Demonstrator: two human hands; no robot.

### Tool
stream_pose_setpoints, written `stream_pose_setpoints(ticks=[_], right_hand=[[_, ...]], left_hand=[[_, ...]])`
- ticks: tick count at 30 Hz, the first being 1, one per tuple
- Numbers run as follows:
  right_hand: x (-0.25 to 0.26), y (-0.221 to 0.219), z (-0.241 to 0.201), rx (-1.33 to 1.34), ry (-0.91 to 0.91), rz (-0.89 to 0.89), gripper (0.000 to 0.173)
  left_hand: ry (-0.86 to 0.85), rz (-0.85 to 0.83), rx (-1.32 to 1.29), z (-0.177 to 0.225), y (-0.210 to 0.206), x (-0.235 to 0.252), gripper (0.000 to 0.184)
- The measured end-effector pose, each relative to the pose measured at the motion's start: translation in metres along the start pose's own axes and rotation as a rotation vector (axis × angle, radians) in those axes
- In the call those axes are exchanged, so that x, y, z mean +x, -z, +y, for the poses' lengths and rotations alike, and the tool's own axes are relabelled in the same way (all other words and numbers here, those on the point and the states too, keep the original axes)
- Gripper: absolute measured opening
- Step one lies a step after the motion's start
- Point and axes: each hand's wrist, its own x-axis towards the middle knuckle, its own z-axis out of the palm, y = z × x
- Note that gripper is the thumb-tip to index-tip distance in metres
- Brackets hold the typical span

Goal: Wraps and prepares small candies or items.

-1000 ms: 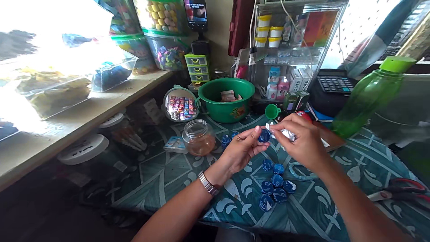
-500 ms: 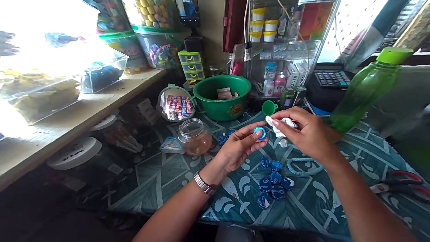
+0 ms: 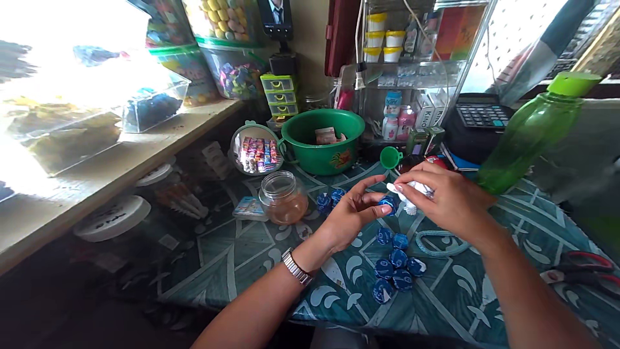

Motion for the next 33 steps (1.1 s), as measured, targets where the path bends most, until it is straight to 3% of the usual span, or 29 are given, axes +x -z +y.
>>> stream_pose_setpoints(ticks=[3, 9, 14, 19, 24, 29, 33], right_hand=[[0.000, -0.002, -0.007, 0.085, 0.024, -0.036, 0.016], [0.001, 0.005, 0.007, -0.081, -0.017, 0.012, 0.015], [0.001, 0.000, -0.003, 0.097, -0.010, -0.024, 0.018], [0.001, 0.000, 0.005, -0.047, -0.021, -0.062, 0.012], [0.000, 0.000, -0.003, 0.106, -0.008, -0.049, 0.016], [0.001, 0.003, 0.005, -0.044, -0.050, -0.051, 0.012], [0.001, 0.003, 0.003, 0.135, -0.070, -0.050, 0.016]], left_hand=[[-0.005, 0.016, 0.013, -0.001, 0.001, 0.001, 0.060], [0.004, 0.039, 0.004, 0.005, -0.001, 0.000, 0.053], [-0.005, 0.067, -0.045, 0.007, -0.003, -0.001, 0.045], [-0.003, 0.029, -0.048, 0.005, -0.002, -0.001, 0.048], [0.008, 0.056, -0.055, 0.005, -0.002, -0.001, 0.045], [0.048, 0.060, -0.084, 0.008, -0.005, -0.002, 0.042], [0.059, 0.123, -0.042, 0.007, -0.003, -0.001, 0.037]])
